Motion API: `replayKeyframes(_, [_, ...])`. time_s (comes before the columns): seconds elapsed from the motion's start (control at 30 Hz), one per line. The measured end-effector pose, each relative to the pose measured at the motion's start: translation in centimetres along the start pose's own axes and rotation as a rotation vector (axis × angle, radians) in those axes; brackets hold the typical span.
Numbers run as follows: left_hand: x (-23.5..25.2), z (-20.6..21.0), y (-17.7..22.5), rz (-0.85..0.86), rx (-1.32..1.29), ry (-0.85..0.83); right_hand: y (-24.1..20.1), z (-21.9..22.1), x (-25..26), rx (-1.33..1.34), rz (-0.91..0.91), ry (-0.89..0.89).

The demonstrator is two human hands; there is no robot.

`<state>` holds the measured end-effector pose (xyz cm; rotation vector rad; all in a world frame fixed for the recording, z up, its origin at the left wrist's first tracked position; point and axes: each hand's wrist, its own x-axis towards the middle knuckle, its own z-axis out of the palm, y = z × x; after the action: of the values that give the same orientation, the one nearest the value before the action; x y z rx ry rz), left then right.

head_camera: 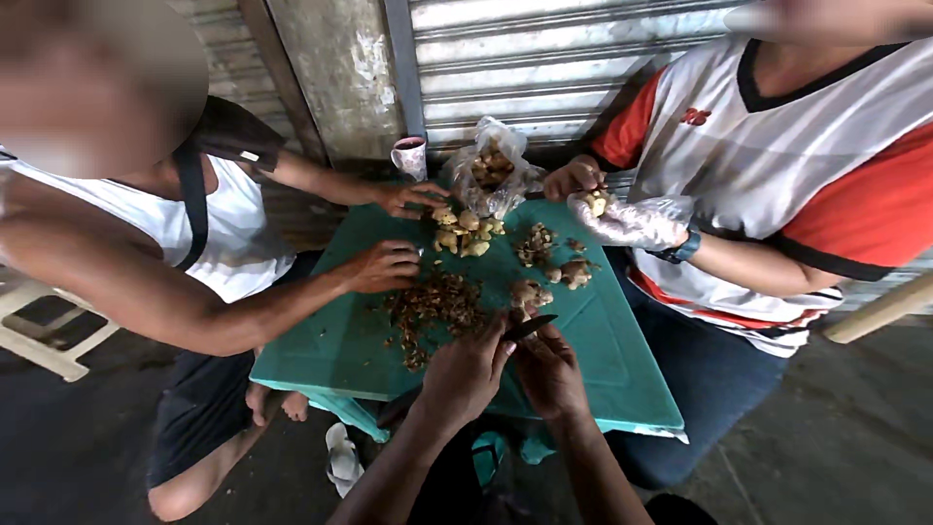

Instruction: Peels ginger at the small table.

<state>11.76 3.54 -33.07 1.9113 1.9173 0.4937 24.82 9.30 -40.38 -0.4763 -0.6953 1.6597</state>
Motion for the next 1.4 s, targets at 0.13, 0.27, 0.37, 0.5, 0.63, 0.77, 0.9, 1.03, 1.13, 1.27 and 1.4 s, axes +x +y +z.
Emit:
replayKeyframes(0.13, [0.1,-0.7,0.5,-0.068,0.011,-0.055,0.0,0.0,0.0,-0.109,-0.028,-0.032])
replayKeyframes(0.27, [0.3,-0.3,0.8,-0.102,0.006,-0.016,0.0,0.0,0.0,-0.187,-0.034,-0.031])
replayKeyframes(0.37, [0.7,0.1,1.1,-0.122,0.003,0.030,0.3,0.0,0.0,-0.237,-0.077,-0.038])
replayKeyframes(0.5, [1.7,-0.2,1.2,-0.128,-0.033,0.013,0.5,-0.1,-0.1,-0.304,-0.110,-0.058])
replayKeyframes(0.63, [2.3,0.0,1.0,-0.108,-0.015,0.075,-0.2,0.3,-0.1,-0.119,0.008,-0.035])
replayKeyframes(0.77, [2.9,-0.7,0.6,-0.132,-0.109,0.095,-0.8,0.4,0.2,0.031,0.111,-0.008])
replayKeyframes(0.9, [3.1,-1.5,-0.6,0.010,-0.107,-0.032,-0.6,0.0,0.4,0.023,0.089,0.012])
replayKeyframes(1.03, [2.2,-2.2,0.2,0.087,0.100,-0.132,-0.1,-0.1,0.2,0.039,0.043,-0.016])
replayKeyframes(1.13, [2.1,-2.7,0.3,0.101,0.132,-0.167,0.1,-0.2,0.2,0.037,0.027,-0.030])
replayKeyframes(1.27, [2.3,-2.5,0.2,0.104,0.138,-0.171,-0.1,-0.4,0.0,-0.019,0.042,-0.067])
replayKeyframes(1.4, [2.5,-1.1,0.2,0.090,0.159,-0.052,-0.1,-0.3,0.0,-0.102,0.045,-0.098])
